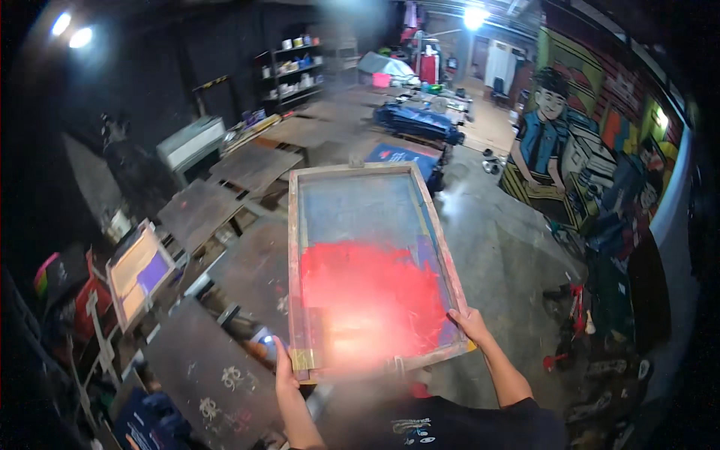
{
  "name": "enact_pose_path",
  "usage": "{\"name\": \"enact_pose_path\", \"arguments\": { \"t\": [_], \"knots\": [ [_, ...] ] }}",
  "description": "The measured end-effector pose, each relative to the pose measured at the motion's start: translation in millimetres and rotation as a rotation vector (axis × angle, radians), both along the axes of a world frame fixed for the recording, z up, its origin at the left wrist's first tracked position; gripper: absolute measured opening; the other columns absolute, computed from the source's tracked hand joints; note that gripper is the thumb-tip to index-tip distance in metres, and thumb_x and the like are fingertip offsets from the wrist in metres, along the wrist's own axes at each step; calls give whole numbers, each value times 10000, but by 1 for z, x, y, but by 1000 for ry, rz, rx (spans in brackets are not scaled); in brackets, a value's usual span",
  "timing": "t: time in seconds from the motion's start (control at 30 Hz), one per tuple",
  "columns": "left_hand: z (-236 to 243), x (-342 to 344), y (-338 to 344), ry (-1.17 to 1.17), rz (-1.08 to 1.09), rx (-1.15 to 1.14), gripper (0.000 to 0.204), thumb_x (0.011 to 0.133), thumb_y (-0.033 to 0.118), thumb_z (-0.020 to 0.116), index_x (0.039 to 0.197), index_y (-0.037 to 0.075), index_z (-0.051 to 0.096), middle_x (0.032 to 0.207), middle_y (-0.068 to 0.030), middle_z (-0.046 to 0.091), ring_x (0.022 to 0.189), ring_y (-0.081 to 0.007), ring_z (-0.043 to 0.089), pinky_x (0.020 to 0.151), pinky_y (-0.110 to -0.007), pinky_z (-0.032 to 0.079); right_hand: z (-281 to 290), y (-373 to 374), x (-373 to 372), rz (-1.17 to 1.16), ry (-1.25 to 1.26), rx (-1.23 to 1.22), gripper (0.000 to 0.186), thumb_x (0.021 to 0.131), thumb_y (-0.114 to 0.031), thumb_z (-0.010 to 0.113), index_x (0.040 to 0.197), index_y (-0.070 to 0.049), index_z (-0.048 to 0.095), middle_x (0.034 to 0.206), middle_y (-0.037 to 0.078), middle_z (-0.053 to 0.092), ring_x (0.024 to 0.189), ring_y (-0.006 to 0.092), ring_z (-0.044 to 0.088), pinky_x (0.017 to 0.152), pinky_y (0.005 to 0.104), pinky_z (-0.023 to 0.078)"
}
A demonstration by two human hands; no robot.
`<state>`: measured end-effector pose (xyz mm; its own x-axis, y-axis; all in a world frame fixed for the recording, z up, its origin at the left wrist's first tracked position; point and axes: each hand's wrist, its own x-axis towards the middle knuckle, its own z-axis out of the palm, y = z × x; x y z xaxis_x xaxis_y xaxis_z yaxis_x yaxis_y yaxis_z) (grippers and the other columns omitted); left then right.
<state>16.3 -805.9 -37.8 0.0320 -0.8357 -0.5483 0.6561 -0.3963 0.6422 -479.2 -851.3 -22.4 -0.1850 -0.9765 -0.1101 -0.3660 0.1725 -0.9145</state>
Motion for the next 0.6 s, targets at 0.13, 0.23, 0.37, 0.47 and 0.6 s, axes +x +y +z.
{"name": "enact_pose_path", "arguments": {
  "t": [0.13, 0.23, 0.37, 0.47, 0.6],
  "knots": [
    [17, -82, -51, -33, -83, -55, 898, 809, 879, 377, 1134, 85, 643, 921, -45, 692, 754, -170, 672, 618, -325, 571, -17, 4, -80, -127, -41, -56, 443, 885, -398, 736, 921, 42, 701, 808, 0, 647, 735, 92, 562, 672, 282, 481],
    [-1, -141, -91, -69, -165, -4, 980, 772, 907, 399, 1175, 39, 611, 944, -70, 674, 785, -199, 664, 606, -353, 568, -10, 2, -146, -161, 0, 4, 447, 892, -403, 727, 929, 42, 703, 813, 2, 647, 760, 89, 565, 683, 285, 482],
    [-16, -217, -141, -107, -269, -42, 1051, 776, 914, 373, 1249, -2, 574, 1034, -107, 671, 862, -226, 663, 690, -359, 571, 19, -2, -197, -169, -294, -100, 454, 894, -419, 720, 919, 34, 702, 801, -5, 632, 751, 90, 548, 663, 288, 475],
    [-31, -264, -171, -37, -369, -74, 1052, 794, 886, 398, 1345, 4, 556, 1234, -127, 659, 1059, -263, 649, 928, -409, 527, -16, -18, -271, -334, -25, 91, 480, 890, -477, 712, 857, 0, 670, 767, -20, 586, 711, 97, 501, 605, 293, 441],
    [-52, -307, -201, -3, -368, -43, 993, 820, 856, 412, 1296, 3, 593, 1182, -127, 683, 1027, -242, 662, 900, -391, 537, -8, -34, -311, -315, 15, 53, 505, 888, -510, 705, 832, -11, 652, 740, -29, 553, 691, 95, 478, 582, 303, 420]
  ]
}}
